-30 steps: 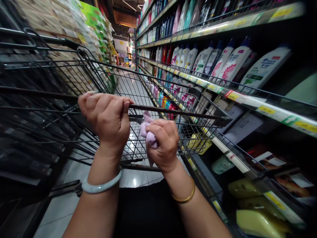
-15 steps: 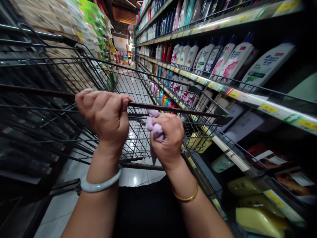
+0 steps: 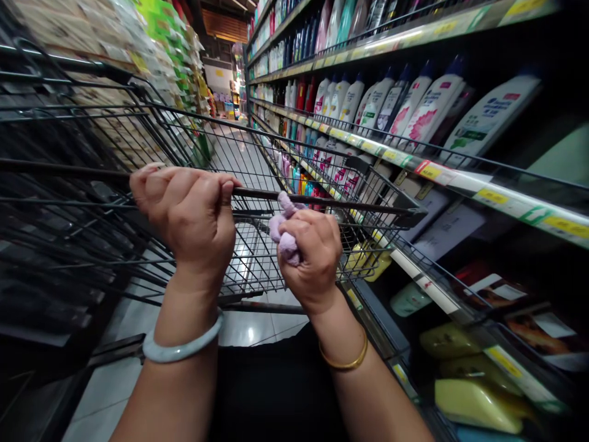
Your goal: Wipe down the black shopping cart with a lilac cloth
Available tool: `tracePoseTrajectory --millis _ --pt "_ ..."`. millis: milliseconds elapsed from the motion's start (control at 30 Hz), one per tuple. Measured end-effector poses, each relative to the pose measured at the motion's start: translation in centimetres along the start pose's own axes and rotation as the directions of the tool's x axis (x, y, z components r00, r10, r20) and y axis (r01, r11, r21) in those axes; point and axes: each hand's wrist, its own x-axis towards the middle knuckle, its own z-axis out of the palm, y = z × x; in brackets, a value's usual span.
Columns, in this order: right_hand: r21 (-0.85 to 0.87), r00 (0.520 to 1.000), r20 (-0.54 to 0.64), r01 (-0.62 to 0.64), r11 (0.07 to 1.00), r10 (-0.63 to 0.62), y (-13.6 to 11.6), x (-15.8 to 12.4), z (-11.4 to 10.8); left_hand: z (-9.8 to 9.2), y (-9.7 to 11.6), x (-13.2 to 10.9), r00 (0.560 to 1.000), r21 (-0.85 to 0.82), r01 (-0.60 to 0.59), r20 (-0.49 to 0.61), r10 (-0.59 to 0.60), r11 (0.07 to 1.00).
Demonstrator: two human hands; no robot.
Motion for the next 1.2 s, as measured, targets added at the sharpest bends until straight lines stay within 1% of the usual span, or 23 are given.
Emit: tracePoseTrajectory --millis 33,100,167,233,267,333,367,400,433,500,567,600,667,767,800,833,900,967,1000,1033,1067,1133,1200 --pt "0.004 1.0 0.0 0.012 1.0 -0.012 0.1 0.1 -0.3 -0.2 0.2 0.1 1.0 0.002 0.014 0.028 -0.015 1.0" --pt "0.024 0.998 -0.06 -0.011 1.0 0.013 0.7 0.5 -1.1 -0.6 0.8 0.3 0.997 0.008 0.041 0.064 -0.041 0.999" --pt "0.023 0.985 -0.155 -0.077 0.997 0.079 1.4 0.9 -1.7 -0.8 1.8 0.5 0.995 -0.005 0.049 0.086 -0.049 0.999" --pt "0.014 0.974 -0.186 -0.131 0.991 0.131 1.7 1.1 -1.9 -0.4 3.2 0.5 0.992 -0.052 0.026 0.126 -0.02 0.998" --pt "0.017 0.978 -0.159 -0.131 0.991 0.132 1.7 1.0 -1.8 -0.1 3.9 0.4 0.988 -0.086 0.006 0.151 0.007 0.996" --pt "0.026 0.994 -0.049 -0.095 0.995 0.096 1.5 0.8 -1.5 0.8 5.0 0.1 0.981 -0.147 -0.037 0.181 0.064 0.988" --pt "0.028 0.998 0.001 -0.069 0.997 0.069 1.5 0.7 -1.4 1.3 5.4 -0.1 0.981 -0.165 -0.054 0.174 0.083 0.985" --pt "0.029 0.999 0.025 -0.049 0.998 0.048 1.6 0.7 -1.5 1.7 5.6 -0.3 0.983 -0.173 -0.069 0.155 0.097 0.982" --pt "0.023 0.999 0.015 -0.044 0.999 0.044 1.8 0.8 -1.8 2.0 5.6 -0.5 0.985 -0.174 -0.084 0.136 0.108 0.981" --pt "-0.013 0.993 -0.089 -0.076 0.997 0.074 2.7 1.0 -2.4 2.5 5.4 -0.7 0.987 -0.167 -0.106 0.101 0.124 0.98" --pt "-0.069 0.974 -0.203 -0.12 0.99 0.103 3.6 1.0 -2.9 2.6 5.1 -0.7 0.988 -0.161 -0.115 0.083 0.13 0.98" --pt "-0.097 0.968 -0.227 -0.131 0.987 0.106 3.9 0.9 -2.9 2.6 4.9 -0.7 0.988 -0.162 -0.114 0.08 0.128 0.98" --pt "-0.122 0.977 -0.192 -0.115 0.986 0.09 3.8 0.5 -2.6 2.5 4.6 -0.6 0.988 -0.169 -0.107 0.089 0.123 0.98" --pt "-0.093 0.998 -0.048 -0.055 0.994 0.05 3.3 -0.1 -1.9 2.5 4.3 -0.4 0.985 -0.179 -0.093 0.123 0.117 0.979" --pt "-0.07 0.999 -0.027 -0.044 0.997 0.042 3.3 -0.2 -2.0 2.5 4.2 -0.3 0.985 -0.176 -0.09 0.131 0.114 0.98" --pt "-0.049 0.998 -0.037 -0.047 0.998 0.045 3.5 -0.2 -2.1 2.5 4.0 -0.3 0.985 -0.17 -0.089 0.134 0.113 0.981" --pt "-0.027 0.988 -0.128 -0.087 0.996 0.083 4.3 -0.1 -2.6 2.6 3.7 -0.2 0.985 -0.159 -0.092 0.128 0.113 0.983" --pt "-0.041 0.966 -0.226 -0.138 0.99 0.126 5.2 -0.1 -2.9 2.7 3.3 -0.1 0.987 -0.154 -0.091 0.12 0.11 0.984" --pt "-0.056 0.96 -0.243 -0.154 0.986 0.136 5.4 -0.3 -2.9 2.8 3.1 -0.1 0.987 -0.156 -0.086 0.118 0.105 0.984" --pt "-0.07 0.963 -0.237 -0.153 0.986 0.132 5.4 -0.5 -2.7 2.8 2.9 0.0 0.988 -0.159 -0.078 0.118 0.097 0.984" --pt "-0.08 0.971 -0.205 -0.139 0.987 0.121 5.3 -0.8 -2.5 2.9 2.6 0.0 0.989 -0.162 -0.066 0.118 0.086 0.985" --pt "-0.083 0.992 -0.083 -0.1 0.991 0.093 4.6 -1.2 -1.9 3.1 2.1 0.2 0.99 -0.17 -0.03 0.13 0.052 0.985" --pt "-0.059 0.998 0.011 -0.058 0.997 0.059 4.0 -1.2 -1.7 3.0 1.6 0.5 0.988 -0.174 0.021 0.153 0.006 0.984"
